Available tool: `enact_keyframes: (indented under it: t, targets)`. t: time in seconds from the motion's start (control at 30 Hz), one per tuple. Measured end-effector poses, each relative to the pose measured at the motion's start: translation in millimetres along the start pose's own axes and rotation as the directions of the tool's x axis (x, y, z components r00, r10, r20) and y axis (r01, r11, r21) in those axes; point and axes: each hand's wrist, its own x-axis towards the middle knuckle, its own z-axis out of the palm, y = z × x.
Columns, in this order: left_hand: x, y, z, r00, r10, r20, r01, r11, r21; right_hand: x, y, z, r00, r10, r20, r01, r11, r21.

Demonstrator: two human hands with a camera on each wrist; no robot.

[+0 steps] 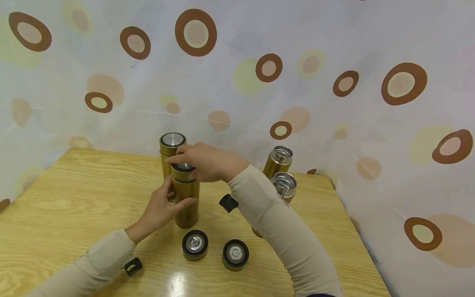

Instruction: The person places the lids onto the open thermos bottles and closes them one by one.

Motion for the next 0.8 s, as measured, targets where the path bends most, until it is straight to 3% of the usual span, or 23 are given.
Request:
enact_keyframes:
  t: [0.33,0.57,0.67,0.8]
  targets:
    - [2.1,-1.1,3.0,1.0,0.025,-0.014,-0.025,1.0,-0.013,-0.2,-3.2,1.7,0.997,0.076,-0.033,-0.077,0.996,-0.036]
    - [-0.2,-2.1,3.5,1.0,0.028,-0.013,-0.028,1.0,0.0,1.3,-0.9,10.2,0.986,0.115,-0.12,-0.121,0.992,-0.036]
    - [-1.0,-1.0,2.4,1.0,0.021,-0.014,-0.021,1.0,0.001,5.2,0.2,16.1,0.966,0.178,-0.19,-0.177,0.984,0.022]
    - [-1.1,0.1,1.2,1.0,0.008,-0.013,-0.008,1.0,0.018,11.6,-2.5,26.3,0.91,0.301,-0.286,-0.293,0.954,0.071]
